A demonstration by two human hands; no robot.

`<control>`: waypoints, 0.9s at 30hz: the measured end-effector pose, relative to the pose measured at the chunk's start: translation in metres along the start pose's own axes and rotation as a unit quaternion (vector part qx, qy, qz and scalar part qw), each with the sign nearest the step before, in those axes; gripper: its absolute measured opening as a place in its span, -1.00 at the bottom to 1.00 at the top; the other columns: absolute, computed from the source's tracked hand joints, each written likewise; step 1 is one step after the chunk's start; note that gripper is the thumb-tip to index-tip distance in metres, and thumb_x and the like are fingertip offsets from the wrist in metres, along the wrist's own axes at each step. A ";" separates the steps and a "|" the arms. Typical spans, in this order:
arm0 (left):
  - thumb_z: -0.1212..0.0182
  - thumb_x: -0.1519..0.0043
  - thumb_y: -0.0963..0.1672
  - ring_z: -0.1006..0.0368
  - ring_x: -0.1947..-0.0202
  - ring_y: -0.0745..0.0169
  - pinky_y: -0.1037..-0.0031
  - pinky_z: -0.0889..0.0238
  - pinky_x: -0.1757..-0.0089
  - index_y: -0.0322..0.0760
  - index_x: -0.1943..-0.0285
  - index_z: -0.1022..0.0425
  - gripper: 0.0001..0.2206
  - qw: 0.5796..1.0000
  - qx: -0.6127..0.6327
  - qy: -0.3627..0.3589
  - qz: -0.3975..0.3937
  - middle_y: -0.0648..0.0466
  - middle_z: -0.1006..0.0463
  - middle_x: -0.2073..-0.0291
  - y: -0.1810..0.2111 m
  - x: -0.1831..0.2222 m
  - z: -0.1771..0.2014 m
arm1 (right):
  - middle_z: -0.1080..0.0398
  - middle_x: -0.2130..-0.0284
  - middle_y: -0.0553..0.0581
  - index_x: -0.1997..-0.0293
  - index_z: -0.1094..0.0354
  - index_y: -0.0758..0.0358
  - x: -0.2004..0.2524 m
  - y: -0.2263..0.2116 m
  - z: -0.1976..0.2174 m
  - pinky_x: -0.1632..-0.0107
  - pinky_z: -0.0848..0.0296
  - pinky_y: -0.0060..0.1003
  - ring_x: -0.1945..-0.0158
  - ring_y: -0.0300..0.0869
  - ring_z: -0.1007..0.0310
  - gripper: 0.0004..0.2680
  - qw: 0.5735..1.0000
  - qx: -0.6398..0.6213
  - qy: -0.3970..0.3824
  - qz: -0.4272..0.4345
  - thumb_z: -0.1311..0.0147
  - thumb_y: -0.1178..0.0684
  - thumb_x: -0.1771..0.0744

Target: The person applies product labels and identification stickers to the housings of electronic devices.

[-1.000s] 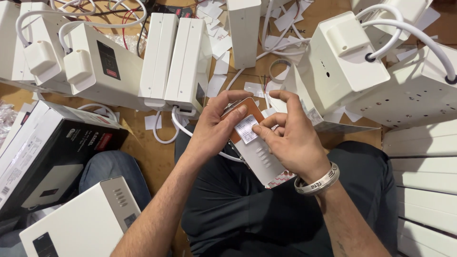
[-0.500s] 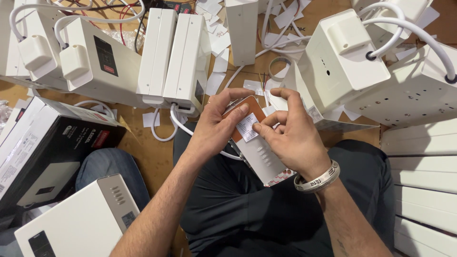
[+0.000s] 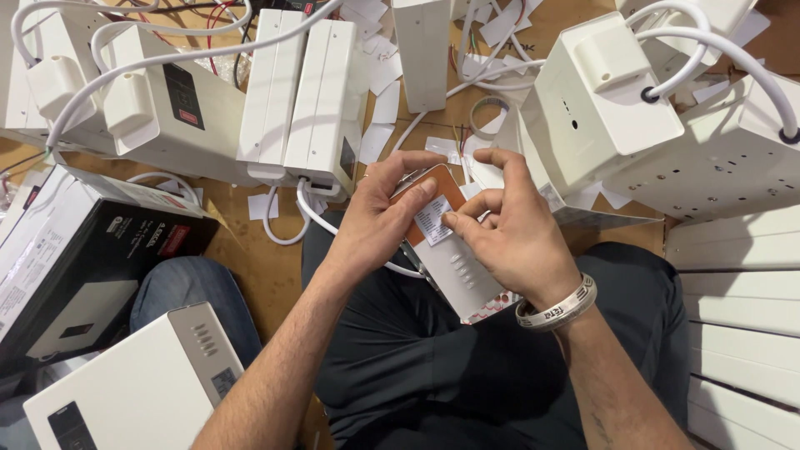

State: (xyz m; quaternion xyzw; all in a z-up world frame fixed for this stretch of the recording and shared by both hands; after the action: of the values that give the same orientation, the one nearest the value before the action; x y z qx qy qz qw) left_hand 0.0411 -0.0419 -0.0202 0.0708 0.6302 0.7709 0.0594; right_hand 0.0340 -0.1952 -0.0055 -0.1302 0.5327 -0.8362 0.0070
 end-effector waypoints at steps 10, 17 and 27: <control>-0.13 -0.36 -0.08 -0.43 -0.16 0.26 0.37 -0.43 -0.11 -0.17 -0.24 -0.47 -0.71 1.000 -0.008 -0.006 0.006 0.01 -0.48 -0.09 0.000 -0.002 0.000 | -0.57 0.48 0.07 -0.33 0.00 0.32 -0.002 0.001 0.001 0.41 -0.42 -0.46 0.53 -0.39 -0.42 -0.45 1.000 0.007 0.008 -0.011 -0.28 0.17 -0.25; -0.14 -0.36 -0.09 -0.45 -0.16 0.24 0.36 -0.42 -0.12 -0.17 -0.24 -0.48 -0.72 1.000 0.009 -0.005 -0.003 0.00 -0.47 -0.09 -0.001 -0.003 0.002 | -0.58 0.48 0.06 -0.32 -0.04 0.31 -0.004 -0.004 -0.001 0.36 -0.47 -0.45 0.50 -0.38 -0.48 -0.46 1.000 0.012 0.012 -0.001 -0.30 0.17 -0.23; -0.12 -0.37 -0.10 -0.46 -0.16 0.20 0.35 -0.41 -0.15 -0.19 -0.26 -0.47 -0.71 1.000 0.001 -0.008 -0.027 -0.03 -0.45 -0.07 0.003 0.001 0.001 | -0.61 0.48 0.11 -0.26 -0.13 0.25 -0.002 -0.023 0.002 0.26 -0.54 -0.31 0.43 -0.19 -0.64 -0.51 0.996 0.077 0.020 0.027 -0.28 0.12 -0.22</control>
State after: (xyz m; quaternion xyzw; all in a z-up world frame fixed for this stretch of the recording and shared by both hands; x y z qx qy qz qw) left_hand 0.0407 -0.0410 -0.0170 0.0595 0.6322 0.7678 0.0852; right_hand 0.0394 -0.1873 0.0151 -0.0979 0.4700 -0.8767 0.0294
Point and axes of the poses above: each hand's wrist, its own x-axis away from the middle knuckle, its own z-axis out of the back of the hand, y = z × x, the point moved 10 cm from there along -x, towards the middle knuckle
